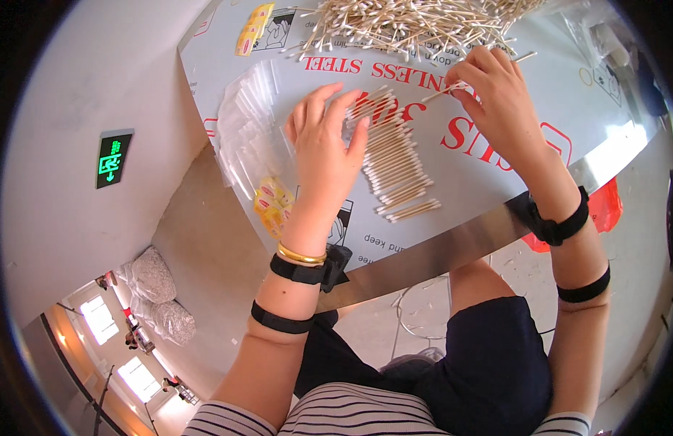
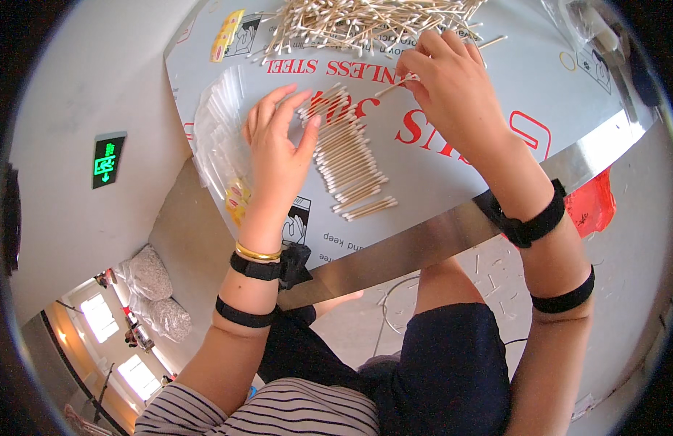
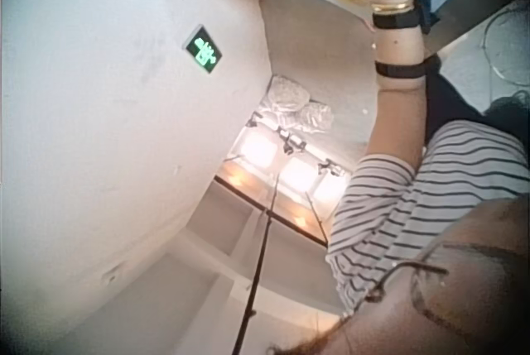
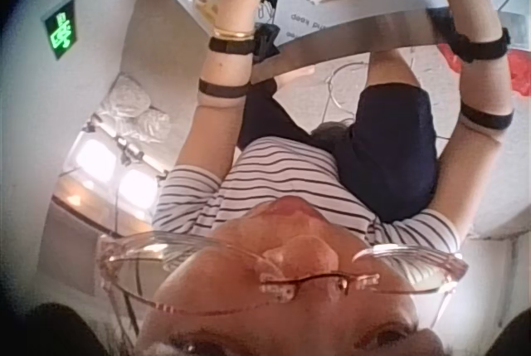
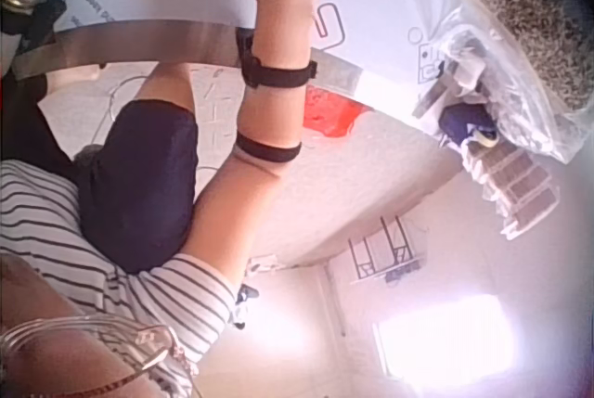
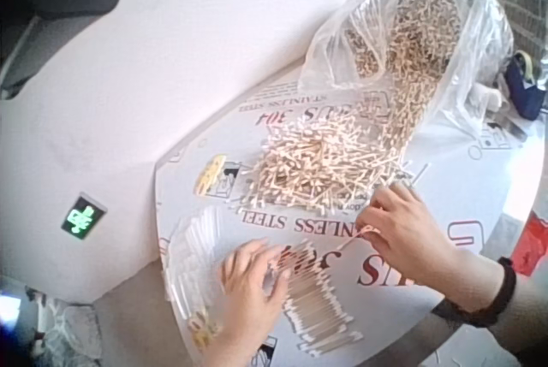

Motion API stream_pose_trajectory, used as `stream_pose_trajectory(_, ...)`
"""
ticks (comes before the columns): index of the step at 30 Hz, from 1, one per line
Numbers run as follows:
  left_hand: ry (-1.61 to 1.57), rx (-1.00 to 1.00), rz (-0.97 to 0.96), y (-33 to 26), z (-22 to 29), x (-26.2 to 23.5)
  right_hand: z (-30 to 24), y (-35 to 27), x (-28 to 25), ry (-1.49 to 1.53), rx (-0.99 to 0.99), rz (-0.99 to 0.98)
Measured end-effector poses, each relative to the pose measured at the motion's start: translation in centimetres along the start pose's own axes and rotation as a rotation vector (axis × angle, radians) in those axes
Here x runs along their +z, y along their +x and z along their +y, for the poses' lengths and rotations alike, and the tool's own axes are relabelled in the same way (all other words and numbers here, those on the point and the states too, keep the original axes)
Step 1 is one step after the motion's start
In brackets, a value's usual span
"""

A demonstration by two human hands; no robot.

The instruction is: Organizing and packaging cotton swabs into small plastic bags.

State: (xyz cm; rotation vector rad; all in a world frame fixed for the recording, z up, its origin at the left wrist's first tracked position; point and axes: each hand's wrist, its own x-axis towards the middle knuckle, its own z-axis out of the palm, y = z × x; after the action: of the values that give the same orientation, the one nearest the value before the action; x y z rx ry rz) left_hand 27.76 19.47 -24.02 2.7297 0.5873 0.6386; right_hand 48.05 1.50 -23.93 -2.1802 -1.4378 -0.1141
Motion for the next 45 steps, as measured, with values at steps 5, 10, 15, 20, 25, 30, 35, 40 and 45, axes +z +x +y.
stream_pose_trajectory(5,0.023,0.007,-0.033,-0.2,-0.5,0.8,0.0,1.4,1.3,-0.052,0.003,-0.046)
stream_pose_trajectory(10,0.006,0.006,-0.050,-0.6,0.2,0.8,-0.9,3.5,3.6,-0.099,-0.075,-0.010)
stream_pose_trajectory(15,0.004,0.008,-0.052,-0.8,0.1,0.7,-3.1,5.6,6.4,-0.033,-0.125,0.037)
stream_pose_trajectory(20,-0.042,-0.007,-0.030,-0.8,-0.2,0.4,-2.1,5.9,5.4,0.197,-0.124,0.009)
stream_pose_trajectory(25,0.023,0.066,-0.063,-1.1,-1.1,0.4,-0.7,5.1,4.1,0.181,-0.124,-0.019)
stream_pose_trajectory(30,0.040,0.046,-0.091,-1.7,-1.5,0.0,-1.3,4.5,4.1,0.223,-0.110,-0.070)
stream_pose_trajectory(35,0.061,0.001,-0.106,-2.3,-1.6,-0.7,-1.6,4.6,4.3,0.223,-0.169,-0.063)
stream_pose_trajectory(40,0.052,0.067,-0.120,-2.0,-1.0,-0.6,-1.7,4.7,4.4,0.199,-0.204,-0.073)
stream_pose_trajectory(45,0.023,0.078,-0.162,-2.3,-0.7,-0.3,-1.8,5.0,4.4,0.184,-0.223,-0.104)
